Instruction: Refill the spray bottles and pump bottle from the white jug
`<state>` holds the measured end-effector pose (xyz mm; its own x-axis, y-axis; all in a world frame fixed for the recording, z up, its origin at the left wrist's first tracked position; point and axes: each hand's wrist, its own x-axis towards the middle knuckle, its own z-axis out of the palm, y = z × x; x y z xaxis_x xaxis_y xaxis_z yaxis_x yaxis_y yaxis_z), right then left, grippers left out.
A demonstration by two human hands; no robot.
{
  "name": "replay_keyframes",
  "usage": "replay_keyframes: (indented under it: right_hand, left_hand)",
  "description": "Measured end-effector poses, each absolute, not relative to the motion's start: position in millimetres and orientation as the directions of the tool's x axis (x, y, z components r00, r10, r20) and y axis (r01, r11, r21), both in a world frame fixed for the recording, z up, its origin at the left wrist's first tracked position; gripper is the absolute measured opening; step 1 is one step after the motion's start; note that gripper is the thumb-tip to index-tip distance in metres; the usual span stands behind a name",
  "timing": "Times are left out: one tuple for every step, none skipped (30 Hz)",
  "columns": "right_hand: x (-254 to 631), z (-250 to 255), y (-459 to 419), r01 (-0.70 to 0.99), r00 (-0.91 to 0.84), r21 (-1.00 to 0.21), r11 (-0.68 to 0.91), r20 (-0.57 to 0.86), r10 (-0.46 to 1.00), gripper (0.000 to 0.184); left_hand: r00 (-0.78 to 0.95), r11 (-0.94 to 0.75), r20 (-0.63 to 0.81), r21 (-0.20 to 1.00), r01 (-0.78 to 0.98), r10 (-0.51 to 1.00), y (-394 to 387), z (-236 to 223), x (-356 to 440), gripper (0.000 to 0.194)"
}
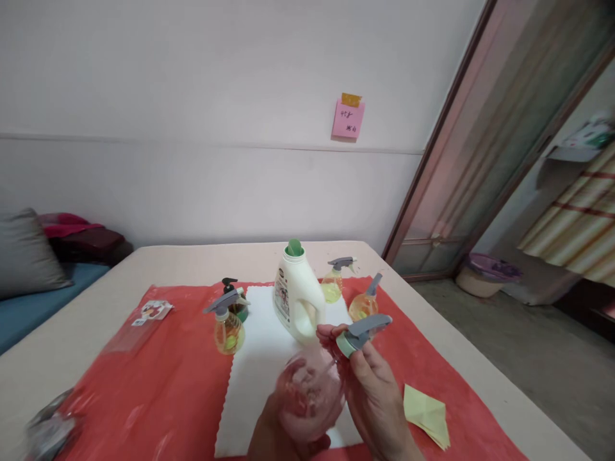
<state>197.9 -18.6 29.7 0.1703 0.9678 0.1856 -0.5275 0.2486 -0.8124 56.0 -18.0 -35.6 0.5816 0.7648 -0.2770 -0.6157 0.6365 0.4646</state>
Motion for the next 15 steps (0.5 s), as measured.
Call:
replay_keyframes:
  right_hand:
    - [200.1,27.9,-19.6,-0.51,0.162,-0.826,0.24,0.182,0.97,0.036]
    - [201.9,26.4,-20.5,-0.495,0.153,-0.837,0.234,0.181,0.971,0.037]
    - [203.0,25.4,-21.1,-0.483,0.142,-0.844,0.232,0.185,0.972,0.038]
    - [203.4,25.0,-21.6,-0.476,0.132,-0.849,0.23,0.19,0.973,0.038]
    - [203.1,25.1,-21.7,-0.472,0.125,-0.85,0.232,0.196,0.973,0.038]
    - [202.0,25.6,-21.6,-0.472,0.123,-0.851,0.232,0.197,0.973,0.037]
    - [200.4,26.3,-21.2,-0.477,0.129,-0.848,0.229,0.19,0.973,0.037]
    - [198.2,26.9,-20.6,-0.488,0.144,-0.844,0.224,0.175,0.974,0.037]
    - [195.9,27.4,-20.0,-0.501,0.163,-0.839,0.215,0.152,0.975,0.037]
    - [193.6,27.6,-19.3,-0.516,0.189,-0.831,0.208,0.126,0.974,0.037]
    - [191.6,27.6,-18.6,-0.533,0.217,-0.821,0.206,0.102,0.971,0.038]
    - [190.1,27.2,-18.0,-0.549,0.244,-0.809,0.208,0.082,0.966,0.038]
    - [189.2,26.8,-17.5,-0.563,0.27,-0.798,0.214,0.066,0.961,0.039]
    - [189.1,26.2,-17.1,-0.574,0.288,-0.789,0.219,0.056,0.956,0.039]
    - [189.6,25.6,-16.9,-0.58,0.299,-0.784,0.222,0.048,0.953,0.039]
  left_hand:
    - [0.627,0.688,-0.294,0.409,-0.599,0.721,-23.0,-33.8,54.1,0.053]
    - [0.669,0.729,-0.297,0.352,-0.587,0.682,-26.8,-31.7,52.7,0.055]
    - [0.703,0.761,-0.295,0.297,-0.577,0.648,-29.2,-29.6,51.8,0.058]
    - [0.73,0.784,-0.288,0.253,-0.566,0.62,-30.3,-27.6,51.3,0.063]
    - [0.749,0.799,-0.279,0.232,-0.554,0.6,-30.5,-25.9,51.2,0.069]
    - [0.763,0.808,-0.265,0.224,-0.545,0.589,-30.3,-24.7,51.4,0.073]
    - [0.77,0.808,-0.247,0.226,-0.545,0.588,-29.8,-24.0,51.9,0.077]
    - [0.767,0.797,-0.225,0.237,-0.556,0.601,-29.4,-23.5,52.6,0.079]
    - [0.741,0.763,-0.197,0.265,-0.59,0.642,-29.0,-23.3,53.7,0.078]
    - [0.684,0.695,-0.166,0.313,-0.647,0.711,-28.8,-23.2,55.2,0.075]
    - [0.605,0.606,-0.133,0.369,-0.705,0.785,-28.6,-23.2,57.0,0.072]
    - [0.525,0.515,-0.104,0.424,-0.745,0.845,-28.3,-23.5,59.1,0.072]
    - [0.45,0.433,-0.085,0.476,-0.765,0.889,-27.8,-24.1,61.2,0.078]
    - [0.381,0.364,-0.076,0.516,-0.775,0.921,-27.3,-25.1,62.8,0.089]
    - [0.327,0.315,-0.077,0.54,-0.781,0.942,-26.9,-26.6,63.9,0.1]
